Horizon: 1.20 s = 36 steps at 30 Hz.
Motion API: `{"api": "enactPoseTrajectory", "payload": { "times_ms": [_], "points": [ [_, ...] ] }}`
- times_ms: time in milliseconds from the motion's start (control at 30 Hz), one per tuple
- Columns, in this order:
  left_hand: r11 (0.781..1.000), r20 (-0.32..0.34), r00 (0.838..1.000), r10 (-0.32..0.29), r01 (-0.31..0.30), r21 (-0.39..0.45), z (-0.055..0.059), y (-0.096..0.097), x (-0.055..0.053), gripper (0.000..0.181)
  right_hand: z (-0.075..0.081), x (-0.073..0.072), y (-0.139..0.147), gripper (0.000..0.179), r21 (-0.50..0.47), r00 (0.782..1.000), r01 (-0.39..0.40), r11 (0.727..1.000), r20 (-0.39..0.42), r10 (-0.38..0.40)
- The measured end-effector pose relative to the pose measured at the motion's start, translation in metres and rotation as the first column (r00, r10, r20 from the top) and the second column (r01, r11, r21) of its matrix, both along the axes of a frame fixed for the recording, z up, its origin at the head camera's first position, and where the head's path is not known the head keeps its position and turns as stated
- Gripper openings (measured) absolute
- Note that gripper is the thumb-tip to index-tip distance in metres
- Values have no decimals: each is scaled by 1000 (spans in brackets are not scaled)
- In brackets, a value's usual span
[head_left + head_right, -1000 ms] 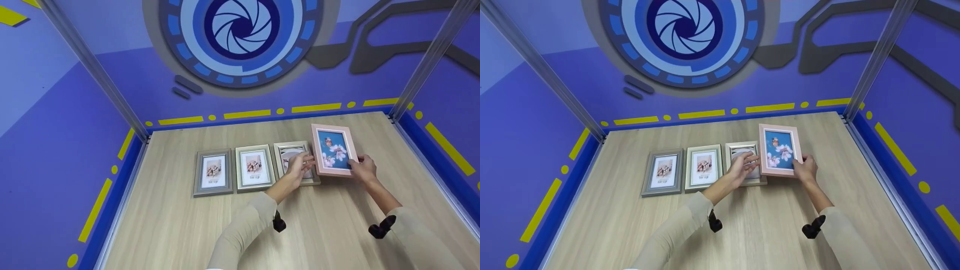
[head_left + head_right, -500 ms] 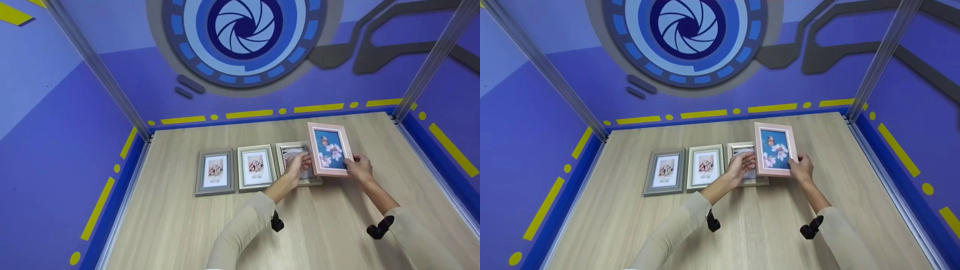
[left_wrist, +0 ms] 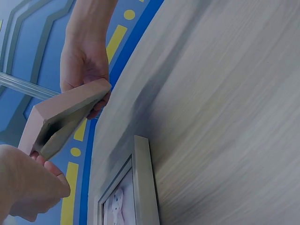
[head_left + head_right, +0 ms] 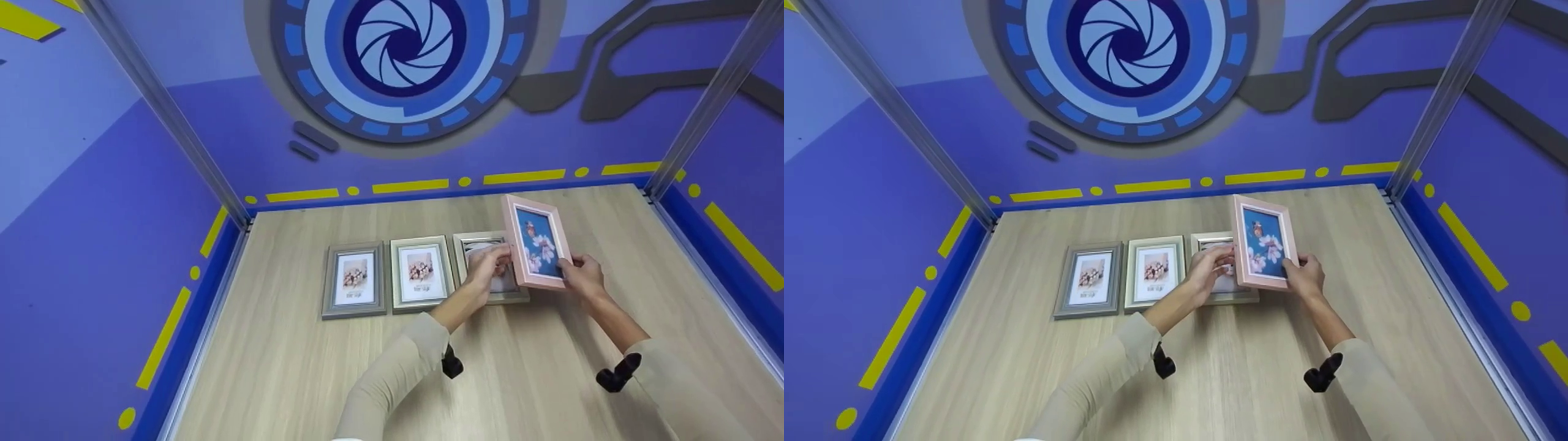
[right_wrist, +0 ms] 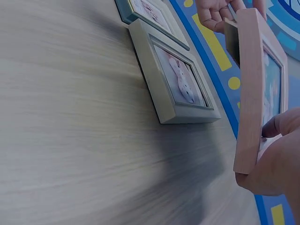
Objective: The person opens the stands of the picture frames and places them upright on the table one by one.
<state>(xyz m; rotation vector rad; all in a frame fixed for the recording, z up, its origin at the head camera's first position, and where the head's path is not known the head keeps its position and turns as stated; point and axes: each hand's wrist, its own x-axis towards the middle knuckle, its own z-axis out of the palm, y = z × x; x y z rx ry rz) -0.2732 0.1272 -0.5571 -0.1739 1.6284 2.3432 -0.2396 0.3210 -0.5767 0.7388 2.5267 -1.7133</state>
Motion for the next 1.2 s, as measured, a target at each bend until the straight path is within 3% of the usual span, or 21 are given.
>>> {"api": "enactPoseTrajectory", "payload": {
  "times_ms": [267,633,767,1000,1200],
  "points": [
    [1000,-26,999,-22,21,-21,11,-3,4,29,-1,-2,-4,63,-92,998,-56,994,1,56],
    [998,-25,998,-56,56,-26,24,2,17,30,-6,-1,-3,71,-287,990,-120,950,41,138],
    [994,-52,994,-99,100,34,23,-1,20,34,-8,-2,-8,70,-364,985,-150,919,27,171],
    [978,-108,983,-147,160,130,24,-8,22,41,-8,-3,-15,55,-522,969,-225,823,-34,243],
    [966,-186,965,-183,212,148,23,-11,24,56,-4,-1,-18,47,-559,968,-227,798,-35,250]
  ]
}}
